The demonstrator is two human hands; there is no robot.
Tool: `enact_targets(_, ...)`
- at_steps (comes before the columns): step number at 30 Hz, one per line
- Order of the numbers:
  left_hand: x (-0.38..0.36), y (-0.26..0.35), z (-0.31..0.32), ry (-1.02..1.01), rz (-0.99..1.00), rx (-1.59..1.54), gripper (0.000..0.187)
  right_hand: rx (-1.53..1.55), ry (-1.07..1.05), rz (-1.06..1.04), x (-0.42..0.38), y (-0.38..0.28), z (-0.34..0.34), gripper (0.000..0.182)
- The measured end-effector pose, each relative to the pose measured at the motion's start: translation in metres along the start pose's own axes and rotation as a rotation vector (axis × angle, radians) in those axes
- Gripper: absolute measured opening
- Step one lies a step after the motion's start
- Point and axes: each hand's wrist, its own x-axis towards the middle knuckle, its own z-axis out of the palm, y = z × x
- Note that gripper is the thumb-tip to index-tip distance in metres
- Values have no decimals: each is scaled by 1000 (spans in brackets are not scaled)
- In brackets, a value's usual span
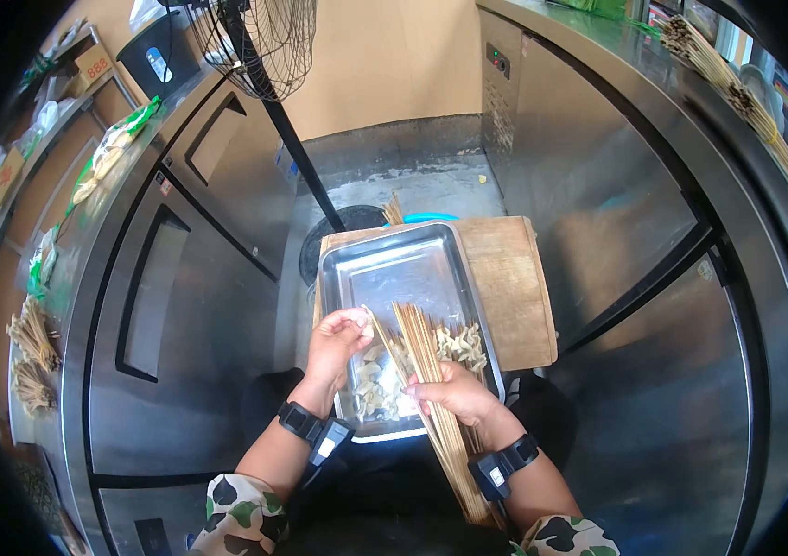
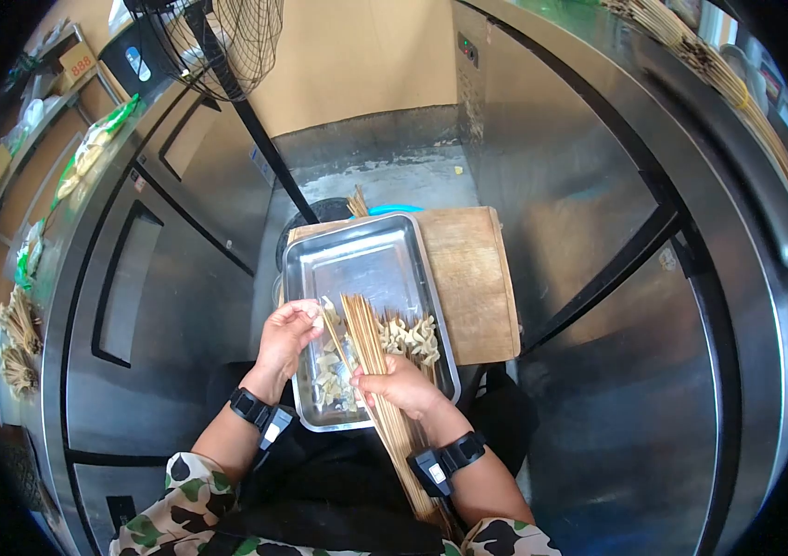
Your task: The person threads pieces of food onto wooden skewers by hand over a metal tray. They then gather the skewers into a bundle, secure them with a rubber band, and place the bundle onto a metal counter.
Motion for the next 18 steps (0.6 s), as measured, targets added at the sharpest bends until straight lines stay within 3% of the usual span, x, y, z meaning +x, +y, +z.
enact_targets(12,3,14,17,40,189,41,17,-39,-4,15,-1,-2,3,12)
enact_targets(18,2,14,21,40,185,23,16,-46,-12,10,1,0,1,10)
